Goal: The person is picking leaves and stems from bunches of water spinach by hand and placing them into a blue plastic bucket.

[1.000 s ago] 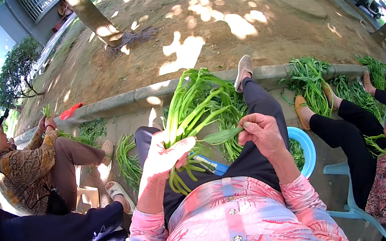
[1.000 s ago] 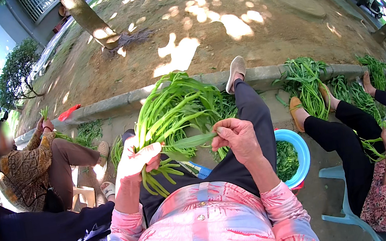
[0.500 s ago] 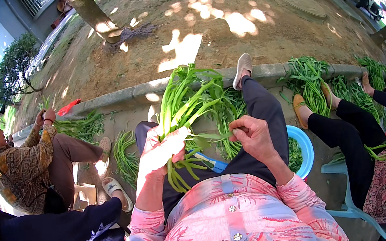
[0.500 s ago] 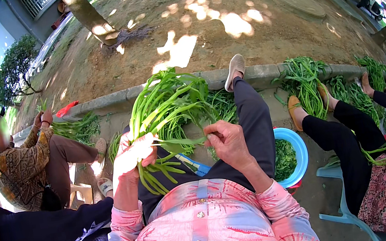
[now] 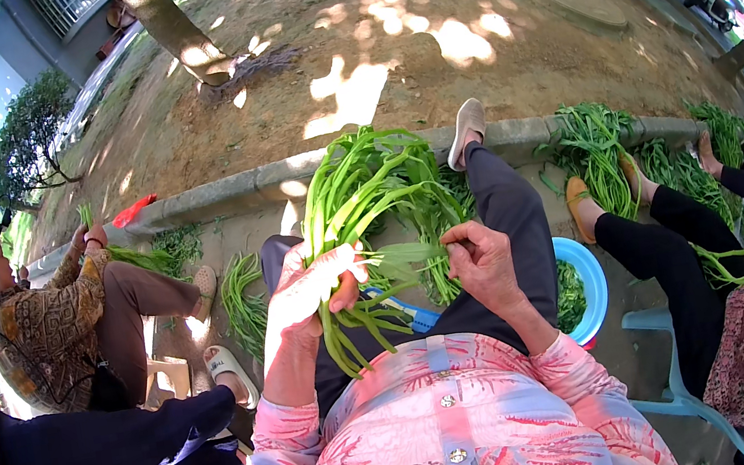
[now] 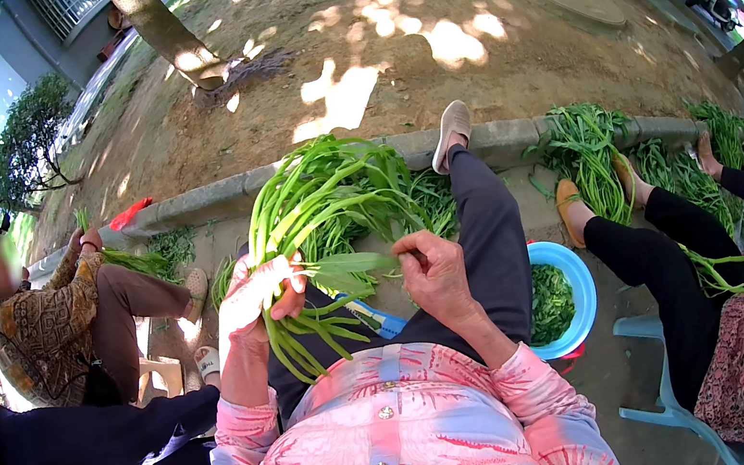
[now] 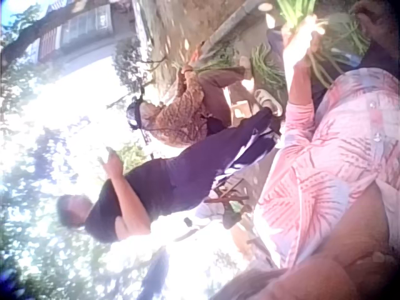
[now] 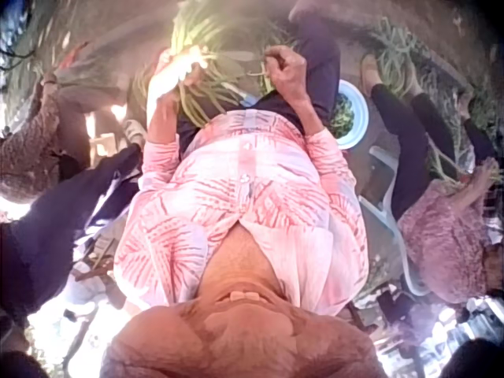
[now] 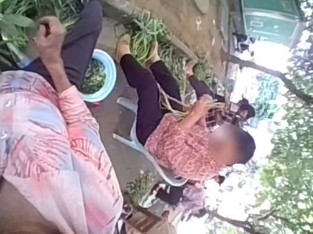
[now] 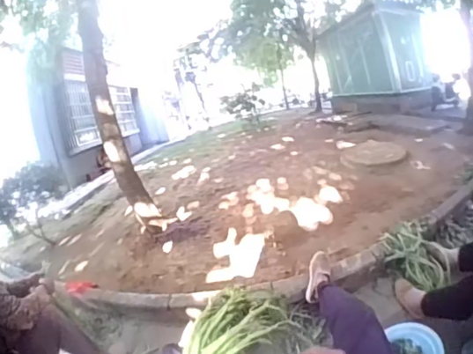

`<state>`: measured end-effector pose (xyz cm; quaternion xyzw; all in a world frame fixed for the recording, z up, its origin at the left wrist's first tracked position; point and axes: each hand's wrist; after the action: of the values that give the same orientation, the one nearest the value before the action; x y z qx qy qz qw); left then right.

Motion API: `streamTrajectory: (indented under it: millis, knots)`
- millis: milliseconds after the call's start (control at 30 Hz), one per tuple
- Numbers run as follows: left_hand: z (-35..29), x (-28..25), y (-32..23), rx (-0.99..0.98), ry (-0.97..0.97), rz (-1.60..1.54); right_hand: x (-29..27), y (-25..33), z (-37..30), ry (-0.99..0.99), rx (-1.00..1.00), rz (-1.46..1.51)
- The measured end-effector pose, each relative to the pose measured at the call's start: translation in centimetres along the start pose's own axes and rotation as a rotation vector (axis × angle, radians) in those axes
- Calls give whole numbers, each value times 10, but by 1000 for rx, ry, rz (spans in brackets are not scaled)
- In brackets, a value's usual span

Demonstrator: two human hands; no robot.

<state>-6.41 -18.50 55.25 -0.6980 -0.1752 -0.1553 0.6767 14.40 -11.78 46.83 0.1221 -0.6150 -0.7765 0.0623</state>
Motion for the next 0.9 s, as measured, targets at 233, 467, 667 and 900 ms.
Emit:
streamTrajectory:
  millis: [233,467,667,900]
  knots:
    - [3,3,5,-2,14,1,-8,-24,9,-66,544,756]
    - [6,5,6,-6,-16,47,3,-32,2,263,652,875]
    - [12,-6,10,-52,14,-15,11,-19,6,483,715,928]
    - [14,-8,12,-46,-60,79,-7,-15,2,662,488,673]
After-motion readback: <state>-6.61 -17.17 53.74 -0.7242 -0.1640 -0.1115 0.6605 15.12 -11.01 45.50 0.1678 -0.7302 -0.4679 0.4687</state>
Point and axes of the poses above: each hand's wrist, its own z-axis towards the middle knuckle, its own x-axis out of the palm, y = z × x, and after that the axes turned 5 degrees about x, right-handed
